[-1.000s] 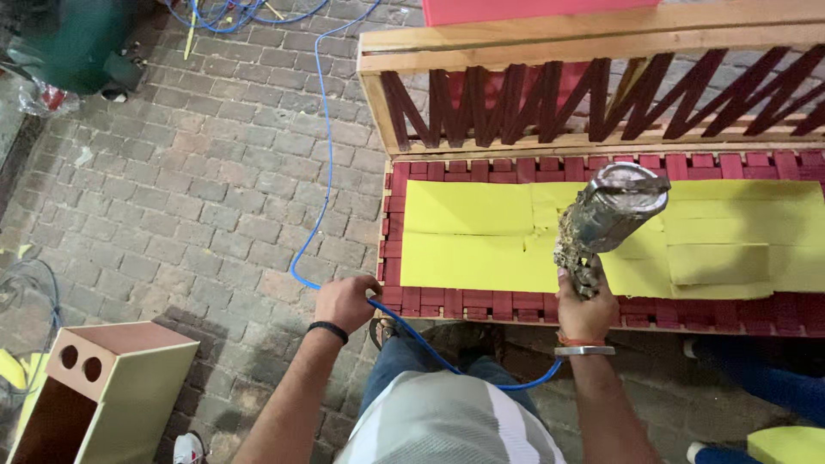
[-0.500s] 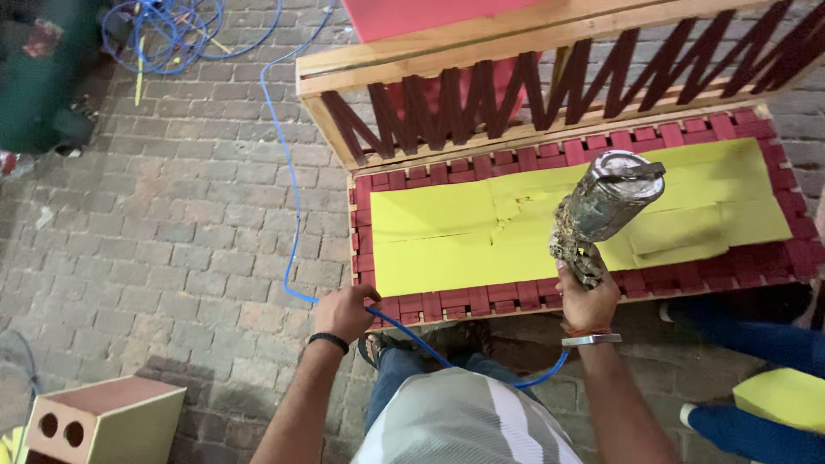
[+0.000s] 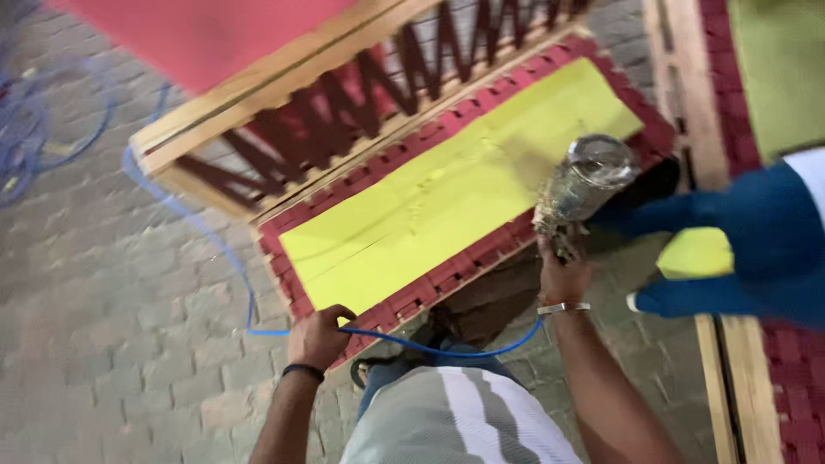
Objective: The person holds a spray gun, wipes its nozzle with a cloth, and adjusts the blue air hose on the floor. They open the gun's cup, refill it with liquid from a large drum, then spray yellow foam onto the seat of a wooden bench frame.
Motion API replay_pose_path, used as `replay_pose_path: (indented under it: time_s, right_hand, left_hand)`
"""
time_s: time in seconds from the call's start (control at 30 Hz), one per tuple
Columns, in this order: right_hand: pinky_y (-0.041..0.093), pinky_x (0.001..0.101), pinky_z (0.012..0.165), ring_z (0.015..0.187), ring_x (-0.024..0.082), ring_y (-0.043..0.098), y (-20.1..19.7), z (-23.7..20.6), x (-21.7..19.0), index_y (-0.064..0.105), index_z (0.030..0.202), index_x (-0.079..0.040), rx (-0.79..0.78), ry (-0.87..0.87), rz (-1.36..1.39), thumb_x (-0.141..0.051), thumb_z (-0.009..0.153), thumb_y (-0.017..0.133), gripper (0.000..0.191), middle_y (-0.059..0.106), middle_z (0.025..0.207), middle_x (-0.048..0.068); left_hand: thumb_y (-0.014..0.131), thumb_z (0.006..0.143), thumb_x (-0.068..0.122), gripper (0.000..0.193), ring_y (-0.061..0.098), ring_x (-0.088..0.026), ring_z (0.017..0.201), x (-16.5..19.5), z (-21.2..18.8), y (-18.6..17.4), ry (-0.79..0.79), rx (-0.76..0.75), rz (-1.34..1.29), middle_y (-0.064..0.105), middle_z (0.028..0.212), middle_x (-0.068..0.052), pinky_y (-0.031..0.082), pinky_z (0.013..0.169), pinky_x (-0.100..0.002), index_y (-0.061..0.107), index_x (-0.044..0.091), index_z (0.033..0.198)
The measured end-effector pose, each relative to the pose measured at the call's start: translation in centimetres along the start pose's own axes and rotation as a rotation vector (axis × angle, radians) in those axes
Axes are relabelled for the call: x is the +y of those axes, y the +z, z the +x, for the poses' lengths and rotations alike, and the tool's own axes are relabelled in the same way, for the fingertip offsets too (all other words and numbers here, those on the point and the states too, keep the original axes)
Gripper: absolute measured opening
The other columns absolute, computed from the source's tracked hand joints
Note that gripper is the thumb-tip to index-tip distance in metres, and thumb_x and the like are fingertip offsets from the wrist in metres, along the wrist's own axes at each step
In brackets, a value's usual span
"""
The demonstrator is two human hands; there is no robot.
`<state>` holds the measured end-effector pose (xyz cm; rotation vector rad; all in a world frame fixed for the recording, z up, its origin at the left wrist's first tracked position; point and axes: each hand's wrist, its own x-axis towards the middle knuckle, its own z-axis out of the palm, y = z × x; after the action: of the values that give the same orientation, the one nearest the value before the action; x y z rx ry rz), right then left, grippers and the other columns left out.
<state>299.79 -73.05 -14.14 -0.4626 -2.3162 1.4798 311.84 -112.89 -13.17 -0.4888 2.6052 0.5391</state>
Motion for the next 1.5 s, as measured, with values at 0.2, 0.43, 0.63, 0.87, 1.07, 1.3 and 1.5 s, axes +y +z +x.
replay_pose_path:
  time_s: [0.2, 0.43, 0.63, 0.87, 1.07, 1.3, 1.5]
  right_hand:
    - [0.059, 0.0355, 0.090, 0.106, 0.021, 0.070, -8.0, 0.1, 4.4, 0.055, 0.148, 0.002, 0.421, -0.018, 0.093, -0.011, 0.098, 0.076, 0.056, 0.070, 0.129, 0.014]
    - [0.061, 0.0286, 0.067, 0.078, 0.015, 0.070, -14.0, -0.8, 6.6, 0.051, 0.149, 0.000, 0.839, 0.079, 0.362, 0.002, 0.097, 0.074, 0.057, 0.074, 0.112, 0.013]
    - [0.062, 0.0319, 0.076, 0.085, 0.018, 0.072, -14.9, -2.4, 5.5, 0.052, 0.148, 0.005, 0.703, 0.045, 0.558, 0.005, 0.101, 0.068, 0.050, 0.073, 0.109, 0.012]
    - [0.059, 0.0351, 0.073, 0.084, 0.019, 0.072, -8.8, -0.8, 2.4, 0.066, 0.127, 0.004, 0.256, 0.158, 0.525, -0.001, 0.100, 0.067, 0.027, 0.074, 0.099, 0.010]
    - [0.056, 0.0353, 0.068, 0.079, 0.018, 0.069, -0.2, 2.8, 0.2, 0.070, 0.107, 0.002, -0.066, 0.081, 0.403, -0.007, 0.095, 0.081, 0.019, 0.074, 0.096, 0.011]
    - [0.055, 0.0296, 0.060, 0.071, 0.011, 0.069, 3.6, 4.5, -2.3, 0.073, 0.107, 0.001, -0.168, 0.105, 0.227, -0.007, 0.093, 0.080, 0.017, 0.075, 0.094, 0.006]
    - [0.050, 0.0301, 0.055, 0.063, 0.011, 0.062, 3.8, 4.2, -2.3, 0.070, 0.112, 0.004, -0.243, 0.068, 0.300, 0.000, 0.093, 0.077, 0.021, 0.071, 0.086, 0.007]
  left_hand:
    - [0.077, 0.077, 0.036, 0.031, 0.078, -0.025, 0.081, 4.2, 1.8, -1.5, 0.433, -0.325, -0.188, 0.079, 0.085, -0.009, 0.060, 0.075, -0.038, 0.078, 0.020, 0.103]
    - [0.073, 0.083, 0.033, 0.028, 0.074, -0.028, 0.091, 8.7, 4.6, -2.9, 0.594, -0.272, -0.035, 0.079, 0.097, -0.007, 0.058, 0.080, -0.041, 0.077, 0.019, 0.107]
    - [0.074, 0.082, 0.035, 0.028, 0.075, -0.026, 0.089, 9.1, 5.2, -3.0, 0.575, -0.290, -0.009, 0.079, 0.095, -0.007, 0.058, 0.079, -0.040, 0.078, 0.022, 0.107]
    - [0.078, 0.079, 0.035, 0.030, 0.074, -0.024, 0.085, 4.4, 5.3, -3.3, 0.397, -0.180, -0.058, 0.078, 0.089, -0.007, 0.057, 0.075, -0.040, 0.079, 0.023, 0.107]
    - [0.085, 0.072, 0.035, 0.037, 0.075, -0.019, 0.081, -0.7, 3.7, -2.7, 0.163, -0.083, -0.183, 0.078, 0.086, -0.005, 0.057, 0.071, -0.034, 0.079, 0.023, 0.106]
    - [0.089, 0.073, 0.047, 0.041, 0.075, -0.015, 0.082, -3.0, -0.2, -1.0, 0.161, -0.322, -0.265, 0.081, 0.089, -0.004, 0.057, 0.075, -0.030, 0.081, 0.015, 0.099]
    - [0.083, 0.076, 0.049, 0.036, 0.077, -0.016, 0.080, -1.5, -1.5, -0.2, 0.007, -0.236, -0.275, 0.081, 0.087, -0.002, 0.058, 0.073, -0.031, 0.084, 0.018, 0.094]
